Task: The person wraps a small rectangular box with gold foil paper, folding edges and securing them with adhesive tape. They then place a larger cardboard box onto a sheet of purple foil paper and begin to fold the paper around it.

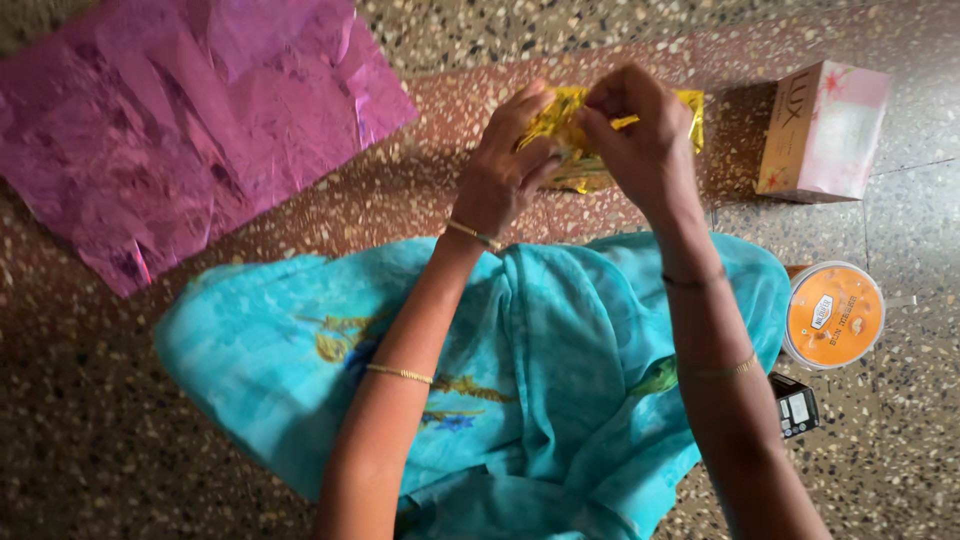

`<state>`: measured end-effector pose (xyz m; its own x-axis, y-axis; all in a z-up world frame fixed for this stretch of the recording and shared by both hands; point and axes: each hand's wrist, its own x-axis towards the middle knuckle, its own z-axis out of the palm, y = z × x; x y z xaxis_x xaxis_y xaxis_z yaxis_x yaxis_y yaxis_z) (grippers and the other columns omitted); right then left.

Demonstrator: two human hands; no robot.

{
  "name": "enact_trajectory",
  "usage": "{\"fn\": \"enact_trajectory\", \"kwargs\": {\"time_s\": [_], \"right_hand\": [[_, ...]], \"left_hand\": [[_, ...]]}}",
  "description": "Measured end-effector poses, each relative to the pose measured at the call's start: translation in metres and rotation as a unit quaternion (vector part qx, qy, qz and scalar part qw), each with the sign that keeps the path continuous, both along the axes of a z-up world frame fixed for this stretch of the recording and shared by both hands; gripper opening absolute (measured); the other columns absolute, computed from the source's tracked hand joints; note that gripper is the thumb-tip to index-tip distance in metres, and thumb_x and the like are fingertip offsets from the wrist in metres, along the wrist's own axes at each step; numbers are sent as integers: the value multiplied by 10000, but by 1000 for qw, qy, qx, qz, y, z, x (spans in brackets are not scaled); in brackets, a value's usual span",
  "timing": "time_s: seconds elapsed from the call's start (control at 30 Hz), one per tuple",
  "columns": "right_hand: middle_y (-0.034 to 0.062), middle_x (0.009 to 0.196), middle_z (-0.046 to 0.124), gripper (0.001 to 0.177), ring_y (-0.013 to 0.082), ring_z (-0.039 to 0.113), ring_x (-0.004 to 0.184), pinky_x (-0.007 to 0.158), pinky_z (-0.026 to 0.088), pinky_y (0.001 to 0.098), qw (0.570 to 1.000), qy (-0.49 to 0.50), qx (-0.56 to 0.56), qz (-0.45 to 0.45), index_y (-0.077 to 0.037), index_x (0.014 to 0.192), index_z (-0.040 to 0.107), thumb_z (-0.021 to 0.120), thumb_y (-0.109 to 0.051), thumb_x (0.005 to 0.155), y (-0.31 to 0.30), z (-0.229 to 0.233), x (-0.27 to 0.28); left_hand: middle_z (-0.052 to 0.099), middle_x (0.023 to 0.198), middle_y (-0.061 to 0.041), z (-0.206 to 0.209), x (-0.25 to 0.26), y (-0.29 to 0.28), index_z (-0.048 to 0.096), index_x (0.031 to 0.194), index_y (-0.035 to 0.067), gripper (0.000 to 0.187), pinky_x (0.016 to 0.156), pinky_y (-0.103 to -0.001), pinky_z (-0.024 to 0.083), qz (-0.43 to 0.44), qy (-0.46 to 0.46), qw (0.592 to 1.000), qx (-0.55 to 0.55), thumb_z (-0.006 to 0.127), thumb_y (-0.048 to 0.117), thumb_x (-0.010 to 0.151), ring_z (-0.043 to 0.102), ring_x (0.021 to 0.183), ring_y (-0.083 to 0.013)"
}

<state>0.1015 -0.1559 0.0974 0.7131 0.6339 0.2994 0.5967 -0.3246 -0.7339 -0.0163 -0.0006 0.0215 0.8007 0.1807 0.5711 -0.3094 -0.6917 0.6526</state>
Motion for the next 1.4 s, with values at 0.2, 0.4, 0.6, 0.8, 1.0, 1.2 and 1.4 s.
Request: {"fn": "enact_trajectory", "kwargs": {"time_s": [0.2, 0.4, 0.6, 0.8, 1.0, 1.2, 1.4], "right_hand": [[37, 1064, 721, 74, 73, 617, 924, 775, 501, 220, 978, 93, 53, -178, -25, 1143, 686, 731, -56, 1093, -102, 14, -1], [45, 1067, 741, 111, 122, 683, 992, 715, 501, 223, 960, 133, 55, -241, -32, 1132, 708, 677, -12, 1027, -141, -30, -25], [148, 1418, 621, 386, 251, 655, 1244, 910, 622, 319, 982, -32, 51, -176, -56, 1351, 642, 658, 52, 980, -122, -33, -20], [144, 1347, 650, 331, 342, 650, 1247, 1027, 555, 419, 976, -118, 41, -177, -45, 1254, 659, 723, 32, 938, -108, -29, -25], [139, 1310, 655, 261, 331, 661, 1167, 986, 557, 418, 981, -120, 66, -141, -43, 1181, 695, 748, 16, 932, -110, -38, -20], [130, 1263, 666, 179, 319, 666, 1114, 938, 562, 410, 980, -136, 59, -134, -44, 1098, 698, 738, 29, 939, -110, -41, -16], [110, 1246, 657, 170, 324, 658, 1171, 1005, 558, 436, 979, -141, 59, -133, -25, 1138, 663, 692, 44, 985, -108, -40, -17]], "left_hand": [[483, 1540, -125, 12, 1, -4, 654, 1122, 104, 235, 1263, -465, 417, -1, 9, 1000, -15, 795, 98, 935, 437, 1504, -353], [475, 1535, -144, 55, 0, -4, 625, 1313, 107, 485, 1299, -620, 186, -17, 43, 997, 60, 772, 253, 875, 381, 1513, -360], [408, 1614, -155, 79, 32, -19, 599, 1427, 120, 597, 1293, -597, 146, -73, 84, 975, 195, 778, 328, 897, 318, 1544, -341], [416, 1615, -179, 57, 56, -58, 533, 1488, 54, 630, 1281, -571, 223, -115, 121, 957, 239, 724, 176, 900, 349, 1531, -340], [512, 1560, -167, 34, 53, -66, 607, 1457, 116, 543, 1269, -555, 292, -81, 109, 952, 275, 590, -10, 930, 436, 1496, -334], [559, 1516, -167, 27, 56, -69, 653, 1421, 148, 520, 1261, -571, 293, -70, 92, 964, 239, 568, -41, 945, 476, 1466, -339], [587, 1494, -155, 25, 61, -69, 669, 1390, 151, 493, 1271, -564, 293, -62, 98, 972, 203, 557, -52, 955, 509, 1453, -336]]}}
